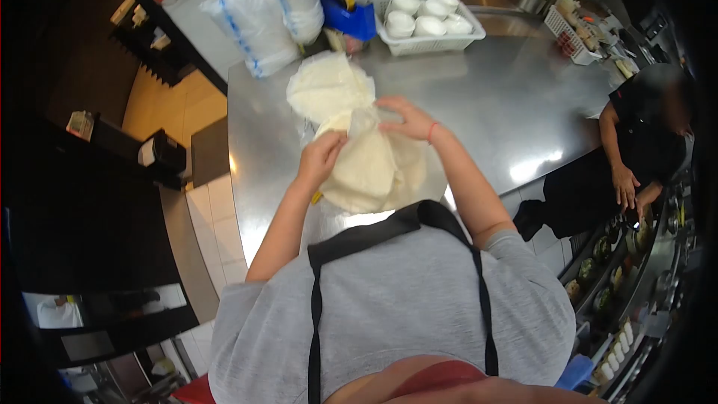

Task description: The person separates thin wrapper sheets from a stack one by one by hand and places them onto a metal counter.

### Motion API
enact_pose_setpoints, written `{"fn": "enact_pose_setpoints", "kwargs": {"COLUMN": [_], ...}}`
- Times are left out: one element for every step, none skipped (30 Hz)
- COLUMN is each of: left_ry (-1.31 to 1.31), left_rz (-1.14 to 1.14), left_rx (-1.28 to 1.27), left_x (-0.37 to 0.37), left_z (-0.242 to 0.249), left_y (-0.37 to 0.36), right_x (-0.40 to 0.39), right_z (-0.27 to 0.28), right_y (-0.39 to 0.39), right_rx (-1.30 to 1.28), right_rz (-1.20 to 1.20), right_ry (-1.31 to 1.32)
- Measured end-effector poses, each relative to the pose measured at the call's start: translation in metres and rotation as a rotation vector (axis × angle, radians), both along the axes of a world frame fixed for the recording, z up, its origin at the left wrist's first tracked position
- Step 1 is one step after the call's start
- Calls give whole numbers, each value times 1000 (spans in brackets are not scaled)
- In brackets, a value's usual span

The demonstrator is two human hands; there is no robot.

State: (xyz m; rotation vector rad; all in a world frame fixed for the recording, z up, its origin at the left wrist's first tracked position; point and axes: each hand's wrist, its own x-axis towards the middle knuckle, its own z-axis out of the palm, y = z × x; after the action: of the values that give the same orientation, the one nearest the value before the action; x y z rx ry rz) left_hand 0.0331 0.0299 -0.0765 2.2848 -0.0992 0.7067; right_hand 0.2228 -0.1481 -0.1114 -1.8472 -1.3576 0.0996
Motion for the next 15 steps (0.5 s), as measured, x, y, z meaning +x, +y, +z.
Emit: {"fn": "enact_pose_setpoints", "kwargs": {"left_ry": [22, 46, 32, 19, 2, 33, 67, 60, 52, 44, 40, -56, -103, -151, 39], "left_rz": [-15, -32, -24, -12, -26, 9, 47, 38, 39, 41, 36, 47, 55, 65, 3], "left_rx": [18, 35, 64, 93, 104, 55, 2, 8, 45, 80, 82, 167, 208, 250, 76], "left_x": [-2, -5, -9, -14, -18, -24, -27, -30, -32, -33, -29, -23, -22, -20, -20], "left_z": [7, 13, 21, 26, 26, 23, 23, 25, 34, 43, 56, 72, 75, 78, 76], "left_y": [-4, -8, -12, -15, -14, -13, -13, -11, -11, -13, -17, -24, -29, -34, -38], "right_x": [-3, -6, -7, -8, -10, -12, -15, -19, -25, -33, -43, -55, -66, -76, -84], "right_z": [7, 13, 19, 26, 31, 34, 36, 37, 39, 42, 45, 51, 59, 68, 76], "right_y": [8, 9, 6, 3, 0, -4, -10, -14, -18, -23, -27, -30, -30, -30, -31], "right_rx": [-62, -124, -114, -202, -287, -276, -288, -299, -291, -206, -125, -55, -56, 15, 85], "right_rz": [16, 30, 9, 4, 0, -12, -6, 1, -9, 14, 40, 49, 50, 65, 80], "right_ry": [30, 63, 42, 146, 254, 244, 333, 424, 419, 293, 169, 149, 150, 45, -62]}}
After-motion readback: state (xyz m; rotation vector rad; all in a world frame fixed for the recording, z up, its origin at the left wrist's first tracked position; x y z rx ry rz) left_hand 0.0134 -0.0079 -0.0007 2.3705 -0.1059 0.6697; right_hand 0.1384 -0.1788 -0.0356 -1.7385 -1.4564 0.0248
